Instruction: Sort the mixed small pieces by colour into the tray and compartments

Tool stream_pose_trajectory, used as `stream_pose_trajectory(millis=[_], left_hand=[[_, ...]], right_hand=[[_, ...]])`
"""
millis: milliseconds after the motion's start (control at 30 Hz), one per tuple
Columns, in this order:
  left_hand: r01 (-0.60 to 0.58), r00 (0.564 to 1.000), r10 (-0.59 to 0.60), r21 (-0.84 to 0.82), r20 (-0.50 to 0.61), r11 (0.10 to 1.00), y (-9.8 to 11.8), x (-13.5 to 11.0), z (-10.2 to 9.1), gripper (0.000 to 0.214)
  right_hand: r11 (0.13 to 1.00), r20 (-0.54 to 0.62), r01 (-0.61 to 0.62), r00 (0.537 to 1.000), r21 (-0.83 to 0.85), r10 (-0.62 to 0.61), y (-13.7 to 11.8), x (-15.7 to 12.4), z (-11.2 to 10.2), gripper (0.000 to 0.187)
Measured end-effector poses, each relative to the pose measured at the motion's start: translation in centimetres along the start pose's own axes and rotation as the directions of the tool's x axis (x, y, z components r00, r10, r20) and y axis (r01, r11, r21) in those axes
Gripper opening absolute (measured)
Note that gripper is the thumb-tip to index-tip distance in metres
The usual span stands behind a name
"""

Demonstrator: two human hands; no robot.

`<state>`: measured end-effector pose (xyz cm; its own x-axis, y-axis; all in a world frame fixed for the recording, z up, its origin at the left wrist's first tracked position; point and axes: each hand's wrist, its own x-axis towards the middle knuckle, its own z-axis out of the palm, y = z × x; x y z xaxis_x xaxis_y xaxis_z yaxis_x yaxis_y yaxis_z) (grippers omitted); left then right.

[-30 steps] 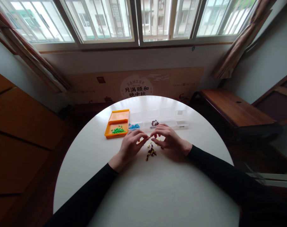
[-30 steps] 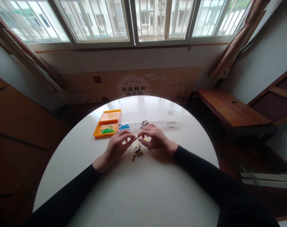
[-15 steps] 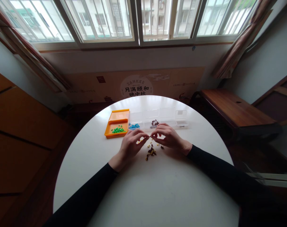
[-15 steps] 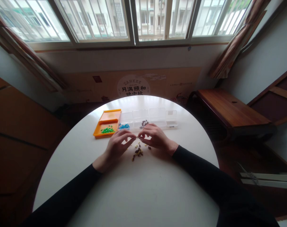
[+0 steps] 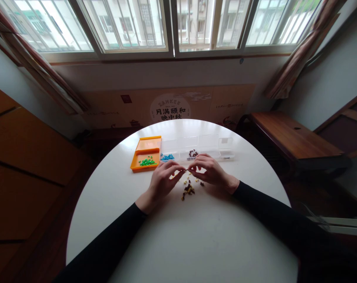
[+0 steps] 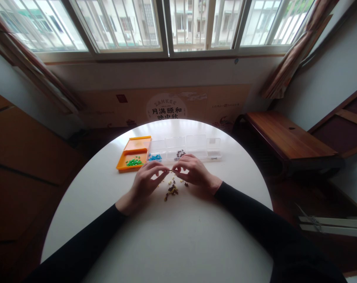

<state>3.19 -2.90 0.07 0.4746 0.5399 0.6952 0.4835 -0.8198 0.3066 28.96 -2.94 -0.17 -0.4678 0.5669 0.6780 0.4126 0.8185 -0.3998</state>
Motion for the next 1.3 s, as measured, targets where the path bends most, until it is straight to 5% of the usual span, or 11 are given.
stream_pose_trajectory(millis=[767,1067,1300], left_hand=[[0.054,0.999,-0.054,0.000,0.004,0.999,0.3,0.1,-0.1,0.008],[0.065,0.996,-0.064,-0.002,0.061,0.998,0.8,0.4,-0.4,0.007],[0.014,0.988,0.001,-0.092,0.157,0.996,1.1,0.4,-0.6,0.008]], right_hand=[[1.000,-0.029,0.004,1.000,-0.015,-0.005,0.0,0.1,0.1,0.004],[0.917,-0.286,-0.306,0.930,-0.255,0.231,1.8,0.3,-0.2,0.010],[0.921,-0.234,-0.297,0.942,-0.253,0.240,1.5,0.1,-0.2,0.008]])
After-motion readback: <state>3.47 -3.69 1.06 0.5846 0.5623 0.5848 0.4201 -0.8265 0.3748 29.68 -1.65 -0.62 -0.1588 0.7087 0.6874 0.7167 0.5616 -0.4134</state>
